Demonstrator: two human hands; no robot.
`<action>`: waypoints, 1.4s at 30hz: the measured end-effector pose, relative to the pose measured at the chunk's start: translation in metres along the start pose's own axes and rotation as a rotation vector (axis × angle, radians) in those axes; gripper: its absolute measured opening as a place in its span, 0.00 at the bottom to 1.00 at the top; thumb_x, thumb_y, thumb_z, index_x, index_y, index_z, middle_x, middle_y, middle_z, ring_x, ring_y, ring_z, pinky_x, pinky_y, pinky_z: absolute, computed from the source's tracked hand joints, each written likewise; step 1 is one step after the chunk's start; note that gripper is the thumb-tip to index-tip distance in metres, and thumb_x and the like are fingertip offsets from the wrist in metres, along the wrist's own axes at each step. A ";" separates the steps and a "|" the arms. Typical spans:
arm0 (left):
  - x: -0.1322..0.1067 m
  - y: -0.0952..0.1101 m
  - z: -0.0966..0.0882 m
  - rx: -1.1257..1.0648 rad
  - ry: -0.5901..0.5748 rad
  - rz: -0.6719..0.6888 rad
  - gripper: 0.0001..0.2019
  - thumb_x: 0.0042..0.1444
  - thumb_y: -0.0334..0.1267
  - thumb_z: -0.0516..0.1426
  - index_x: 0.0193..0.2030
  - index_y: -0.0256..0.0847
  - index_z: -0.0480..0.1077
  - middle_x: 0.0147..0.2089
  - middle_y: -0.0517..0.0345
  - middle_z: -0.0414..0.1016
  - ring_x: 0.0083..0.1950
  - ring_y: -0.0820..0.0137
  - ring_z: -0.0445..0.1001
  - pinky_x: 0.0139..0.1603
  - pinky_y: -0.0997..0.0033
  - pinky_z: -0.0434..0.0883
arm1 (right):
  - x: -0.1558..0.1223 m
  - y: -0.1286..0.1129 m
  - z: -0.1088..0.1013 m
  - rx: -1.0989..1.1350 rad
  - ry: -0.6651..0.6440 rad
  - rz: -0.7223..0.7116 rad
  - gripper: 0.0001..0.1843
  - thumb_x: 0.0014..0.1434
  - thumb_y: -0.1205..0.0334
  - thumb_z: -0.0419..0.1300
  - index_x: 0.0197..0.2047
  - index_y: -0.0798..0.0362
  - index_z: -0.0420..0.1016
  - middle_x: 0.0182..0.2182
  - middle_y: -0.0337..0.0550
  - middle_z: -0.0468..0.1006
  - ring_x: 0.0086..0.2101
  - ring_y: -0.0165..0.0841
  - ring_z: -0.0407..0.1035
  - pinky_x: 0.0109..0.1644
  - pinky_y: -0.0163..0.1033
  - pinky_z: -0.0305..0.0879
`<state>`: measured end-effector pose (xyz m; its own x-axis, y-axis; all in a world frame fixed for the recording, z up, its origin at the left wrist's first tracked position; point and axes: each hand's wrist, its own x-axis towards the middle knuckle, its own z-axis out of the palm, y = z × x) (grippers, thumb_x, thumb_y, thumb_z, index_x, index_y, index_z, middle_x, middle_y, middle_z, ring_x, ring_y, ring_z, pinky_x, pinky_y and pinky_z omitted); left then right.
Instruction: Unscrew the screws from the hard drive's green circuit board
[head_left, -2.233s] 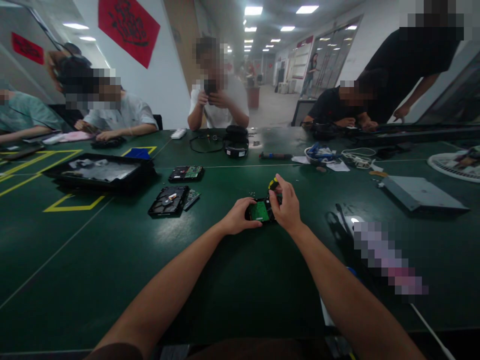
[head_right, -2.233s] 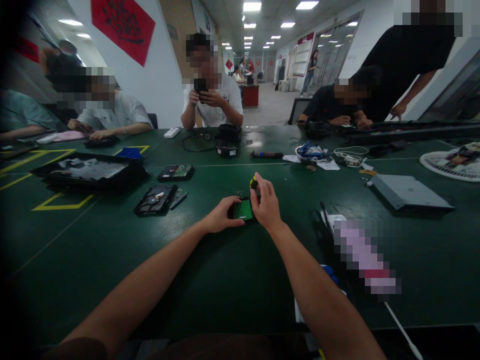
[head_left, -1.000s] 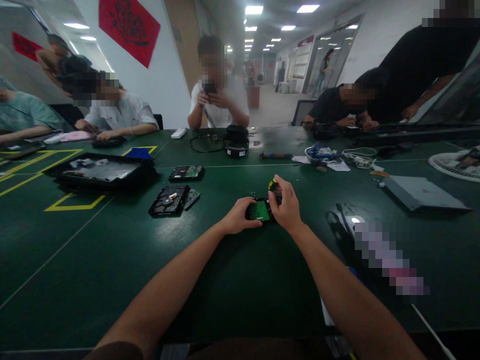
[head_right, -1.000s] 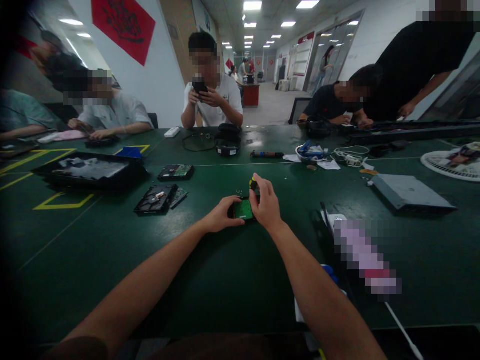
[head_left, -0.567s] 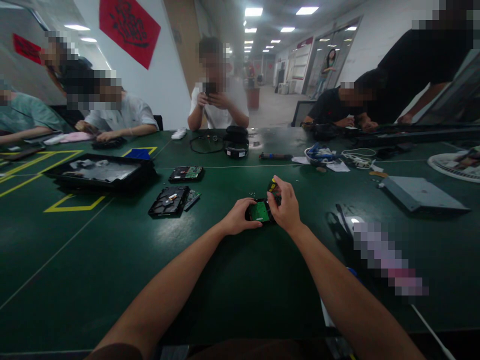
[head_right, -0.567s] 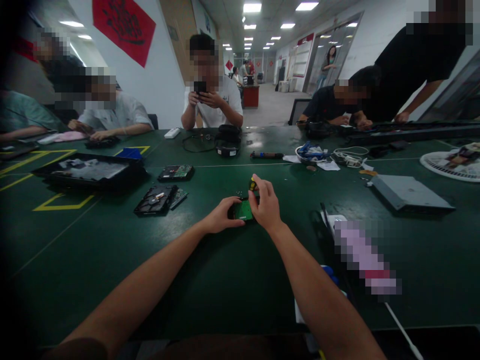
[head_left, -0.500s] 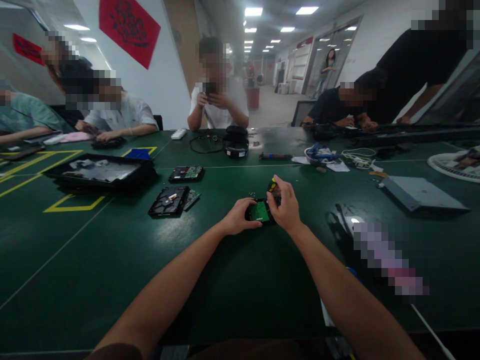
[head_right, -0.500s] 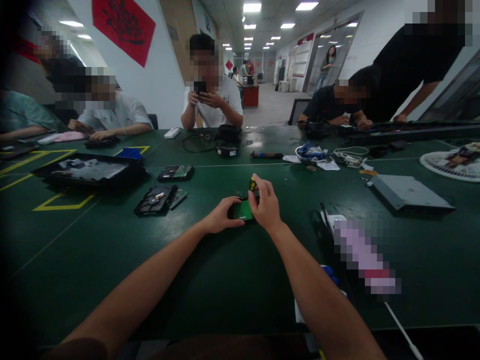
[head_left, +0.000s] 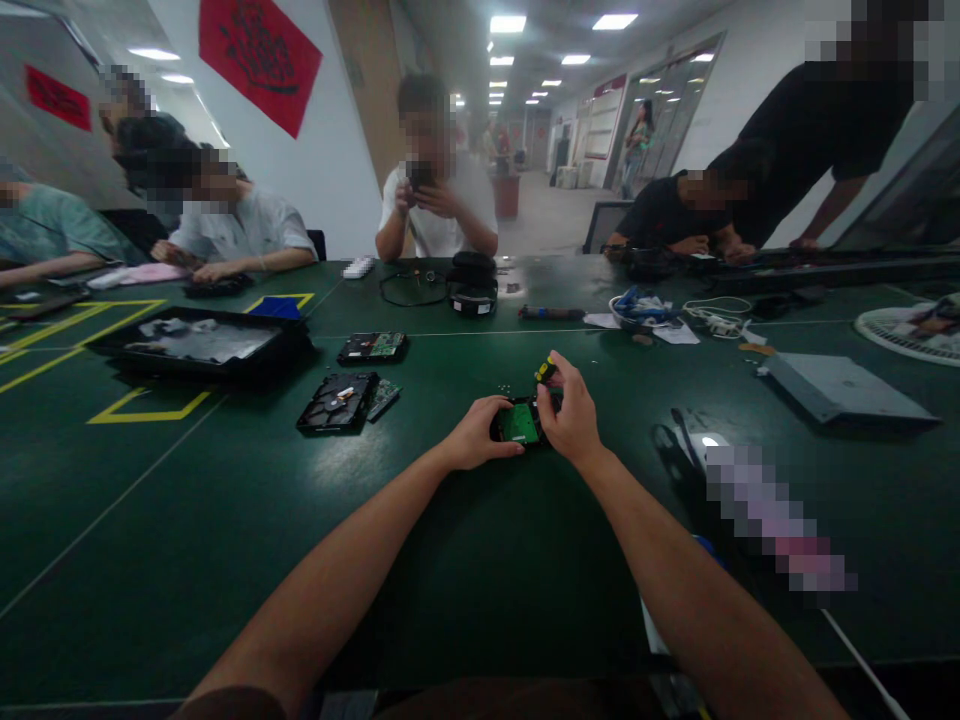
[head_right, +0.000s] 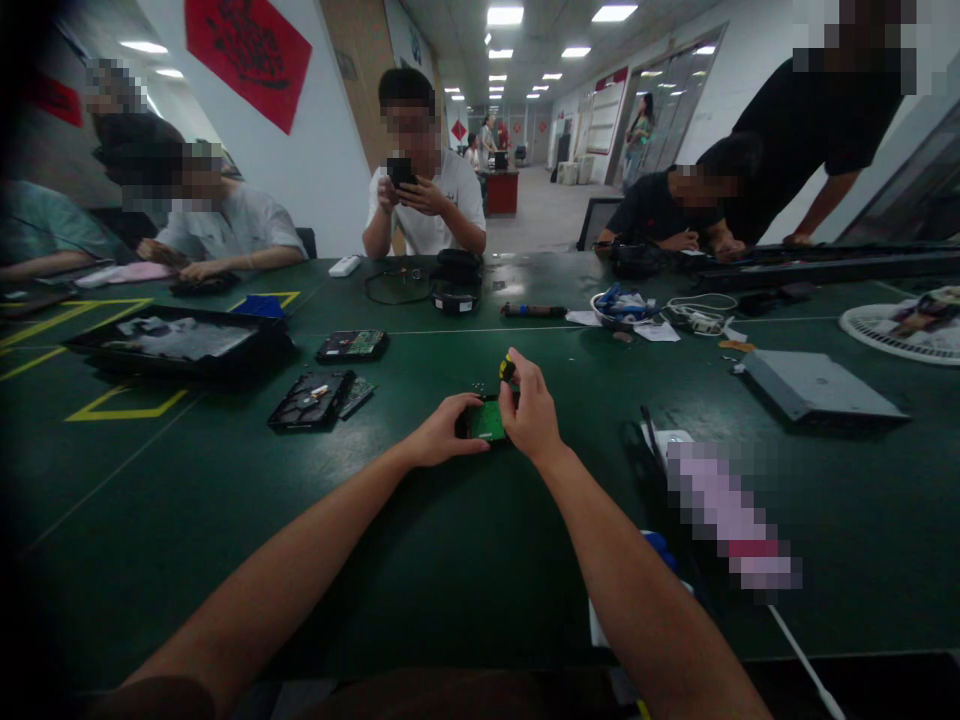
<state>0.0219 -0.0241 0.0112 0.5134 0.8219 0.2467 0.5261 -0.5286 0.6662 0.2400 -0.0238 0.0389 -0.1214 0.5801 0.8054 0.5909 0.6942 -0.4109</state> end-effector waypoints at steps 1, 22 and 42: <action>0.000 0.000 0.000 0.001 0.001 -0.001 0.40 0.46 0.56 0.70 0.63 0.43 0.65 0.67 0.43 0.65 0.69 0.49 0.63 0.69 0.44 0.62 | 0.000 0.001 0.000 -0.001 0.006 -0.001 0.34 0.69 0.63 0.55 0.74 0.45 0.50 0.59 0.54 0.69 0.48 0.42 0.73 0.55 0.56 0.74; 0.000 0.003 -0.002 -0.005 -0.004 -0.015 0.40 0.45 0.55 0.70 0.63 0.44 0.66 0.67 0.44 0.65 0.69 0.48 0.62 0.69 0.42 0.62 | 0.002 -0.002 -0.004 -0.023 -0.020 -0.002 0.31 0.69 0.60 0.55 0.73 0.44 0.53 0.58 0.53 0.70 0.53 0.45 0.70 0.55 0.57 0.74; 0.000 -0.002 0.000 0.005 0.007 0.016 0.40 0.46 0.56 0.70 0.63 0.43 0.66 0.66 0.44 0.65 0.68 0.49 0.63 0.69 0.44 0.62 | 0.002 -0.003 -0.004 -0.027 0.002 0.008 0.31 0.68 0.60 0.57 0.72 0.44 0.55 0.55 0.52 0.71 0.49 0.44 0.72 0.52 0.55 0.76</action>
<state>0.0213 -0.0231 0.0102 0.5170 0.8150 0.2618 0.5214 -0.5424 0.6587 0.2411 -0.0265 0.0439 -0.1148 0.5844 0.8033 0.6134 0.6778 -0.4054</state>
